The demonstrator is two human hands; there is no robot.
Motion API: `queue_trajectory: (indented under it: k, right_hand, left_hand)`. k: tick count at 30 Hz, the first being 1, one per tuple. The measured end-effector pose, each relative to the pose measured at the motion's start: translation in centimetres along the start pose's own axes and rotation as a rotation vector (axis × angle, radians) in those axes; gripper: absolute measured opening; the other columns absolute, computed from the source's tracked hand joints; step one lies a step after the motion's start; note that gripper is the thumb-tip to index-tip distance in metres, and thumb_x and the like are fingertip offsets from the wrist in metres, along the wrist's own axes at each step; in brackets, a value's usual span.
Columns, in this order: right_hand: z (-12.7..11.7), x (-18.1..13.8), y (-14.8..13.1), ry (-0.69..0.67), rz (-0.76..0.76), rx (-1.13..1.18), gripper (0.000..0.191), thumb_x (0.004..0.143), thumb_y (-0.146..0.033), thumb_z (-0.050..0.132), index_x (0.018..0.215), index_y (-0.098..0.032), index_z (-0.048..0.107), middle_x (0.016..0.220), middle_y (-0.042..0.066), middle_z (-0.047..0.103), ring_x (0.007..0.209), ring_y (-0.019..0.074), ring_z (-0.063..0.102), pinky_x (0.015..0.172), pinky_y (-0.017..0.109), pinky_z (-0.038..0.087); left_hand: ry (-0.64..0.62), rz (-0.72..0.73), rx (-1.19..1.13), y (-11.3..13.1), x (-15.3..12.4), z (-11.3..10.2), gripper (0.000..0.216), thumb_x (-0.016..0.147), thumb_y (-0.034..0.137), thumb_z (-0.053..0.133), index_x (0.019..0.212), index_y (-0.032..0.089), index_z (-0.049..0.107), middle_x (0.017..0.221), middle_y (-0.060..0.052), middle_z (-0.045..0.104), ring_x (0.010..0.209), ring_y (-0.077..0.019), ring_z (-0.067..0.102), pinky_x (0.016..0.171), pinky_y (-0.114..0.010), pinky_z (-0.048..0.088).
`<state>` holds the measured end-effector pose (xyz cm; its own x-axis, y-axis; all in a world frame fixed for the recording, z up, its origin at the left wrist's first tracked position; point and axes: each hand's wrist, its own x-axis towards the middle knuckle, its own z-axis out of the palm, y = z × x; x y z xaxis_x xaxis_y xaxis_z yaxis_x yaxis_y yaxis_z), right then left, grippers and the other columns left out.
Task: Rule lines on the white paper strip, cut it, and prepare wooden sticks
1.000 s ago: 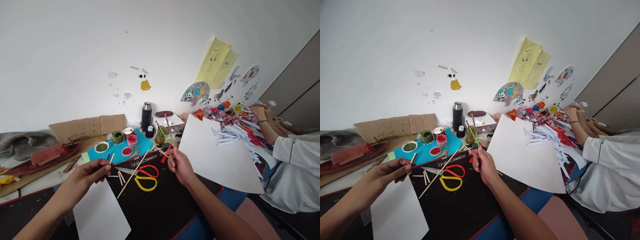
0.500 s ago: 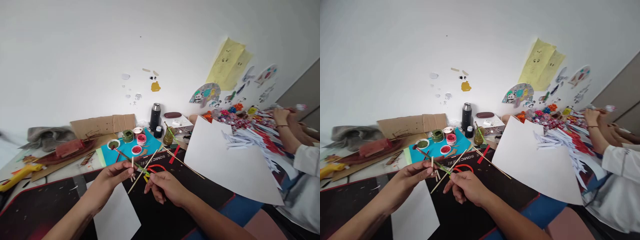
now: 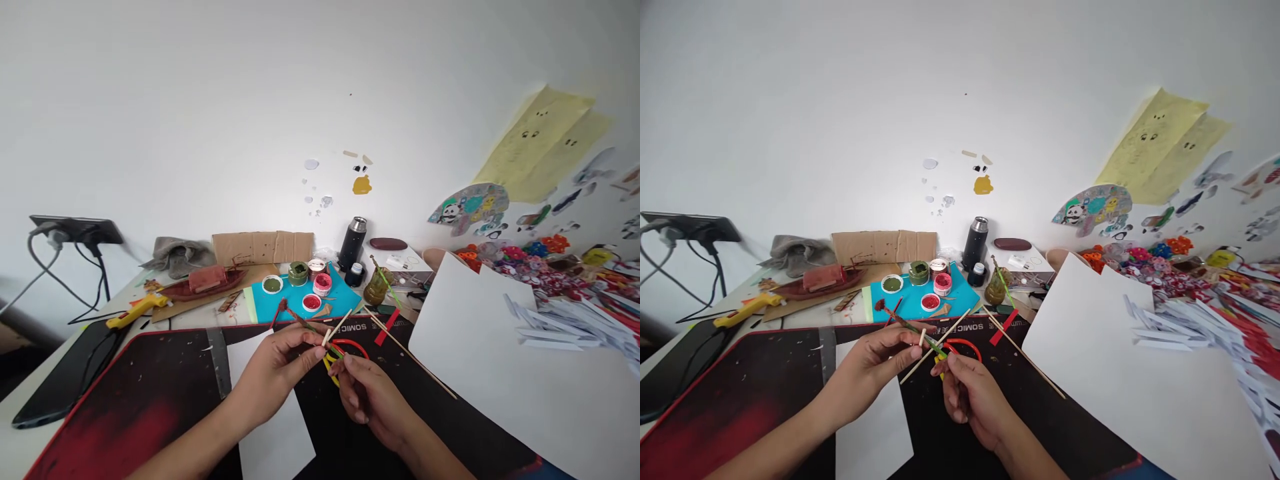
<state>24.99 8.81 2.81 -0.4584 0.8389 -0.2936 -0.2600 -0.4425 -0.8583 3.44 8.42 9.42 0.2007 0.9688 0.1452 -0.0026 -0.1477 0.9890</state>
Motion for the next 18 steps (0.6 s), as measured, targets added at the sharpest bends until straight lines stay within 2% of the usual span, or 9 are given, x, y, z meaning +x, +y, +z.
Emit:
queue_trajectory:
  k: [5, 11, 15, 18]
  right_hand:
    - [0.5, -0.1, -0.2, 0.01, 0.008, 0.017, 0.058, 0.088, -0.07, 0.079, 0.096, -0.013, 0.074, 0.05, -0.008, 0.048, 0.036, 0.0049, 0.033, 0.04, 0.022, 0.016]
    - [1.4, 0.4, -1.4, 0.133, -0.057, 0.085, 0.058, 0.081, -0.069, 0.086, 0.091, -0.014, 0.07, 0.051, -0.009, 0.046, 0.037, 0.0045, 0.032, 0.041, 0.023, 0.015]
    - [1.8, 1.2, -1.8, 0.188, -0.125, 0.116, 0.06, 0.078, -0.07, 0.089, 0.077, -0.017, 0.061, 0.053, -0.008, 0.05, 0.038, 0.0043, 0.037, 0.042, 0.022, 0.017]
    - [2.2, 1.7, -1.9, 0.202, -0.147, 0.132, 0.06, 0.074, -0.069, 0.092, 0.087, -0.017, 0.067, 0.058, -0.006, 0.057, 0.039, 0.0052, 0.042, 0.04, 0.021, 0.018]
  left_hand:
    - [0.032, -0.012, -0.061, 0.5, 0.0, 0.2, 0.026, 0.084, 0.054, 0.083, 0.083, 0.028, 0.086, 0.108, -0.009, 0.082, 0.115, -0.0331, 0.071, 0.104, -0.041, 0.053]
    - [0.124, -0.125, -0.208, -1.4, 0.6, -0.2, 0.033, 0.077, 0.057, 0.091, 0.082, 0.024, 0.086, 0.091, -0.006, 0.081, 0.088, -0.024, 0.069, 0.088, -0.035, 0.055]
    - [0.207, -0.196, -0.345, -2.9, 1.0, -0.3, 0.037, 0.071, 0.056, 0.096, 0.082, 0.022, 0.085, 0.095, -0.005, 0.082, 0.092, -0.0224, 0.07, 0.094, -0.035, 0.056]
    - [0.274, -0.239, -0.465, -3.4, 1.3, -0.2, 0.041, 0.065, 0.056, 0.1, 0.081, 0.022, 0.084, 0.097, -0.005, 0.082, 0.096, -0.0223, 0.073, 0.098, -0.037, 0.059]
